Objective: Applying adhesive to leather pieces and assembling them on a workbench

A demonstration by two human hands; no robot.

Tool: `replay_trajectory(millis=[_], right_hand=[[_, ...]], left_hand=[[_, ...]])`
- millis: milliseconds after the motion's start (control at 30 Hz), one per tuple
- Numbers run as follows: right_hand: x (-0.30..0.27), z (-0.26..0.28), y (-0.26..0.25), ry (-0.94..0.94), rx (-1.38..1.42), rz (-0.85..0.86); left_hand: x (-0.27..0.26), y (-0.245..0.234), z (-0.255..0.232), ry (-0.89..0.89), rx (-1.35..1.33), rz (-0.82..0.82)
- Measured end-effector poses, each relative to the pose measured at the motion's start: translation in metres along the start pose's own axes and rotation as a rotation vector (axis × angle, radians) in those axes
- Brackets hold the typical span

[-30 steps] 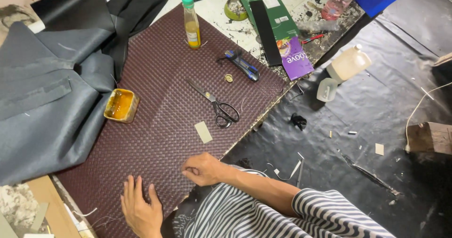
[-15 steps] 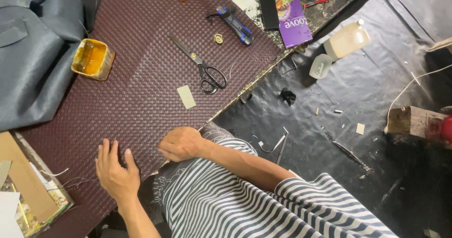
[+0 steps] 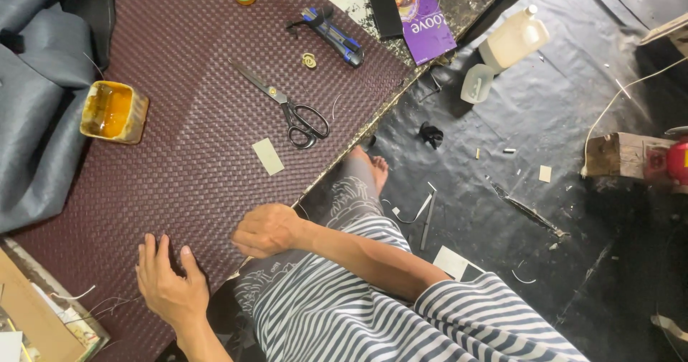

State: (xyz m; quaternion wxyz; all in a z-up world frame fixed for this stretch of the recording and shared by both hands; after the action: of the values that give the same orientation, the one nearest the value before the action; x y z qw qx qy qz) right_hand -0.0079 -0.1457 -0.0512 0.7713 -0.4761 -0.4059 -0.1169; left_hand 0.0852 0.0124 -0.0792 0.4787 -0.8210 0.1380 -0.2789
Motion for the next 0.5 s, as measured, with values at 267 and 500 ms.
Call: replay_trajectory(millis=[267, 500], right_hand=[[0.0028, -0.0001, -0.0040, 0.026, -0.022, 0.002], [0.0034, -0.0003, -0.0051, 0.057, -0.008, -0.017]], left_hand=[[0.0008, -0.0005, 0.0037, -0.009, 0.031, -0.031], [0.0001, -0.0001, 0.0043, -0.010, 0.045, -0.046]])
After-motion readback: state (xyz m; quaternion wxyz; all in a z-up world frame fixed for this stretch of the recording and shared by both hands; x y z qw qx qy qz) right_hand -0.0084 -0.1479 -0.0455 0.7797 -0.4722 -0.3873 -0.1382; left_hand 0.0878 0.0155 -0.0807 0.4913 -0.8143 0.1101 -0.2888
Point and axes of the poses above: each hand's wrist, its own x-axis towards the middle knuckle, its own y-axis out of the palm, z = x × y, the point moved 9 cm from there along x, towards the middle knuckle, and after that the axes turned 5 degrees about z, right-handed, at the moved point
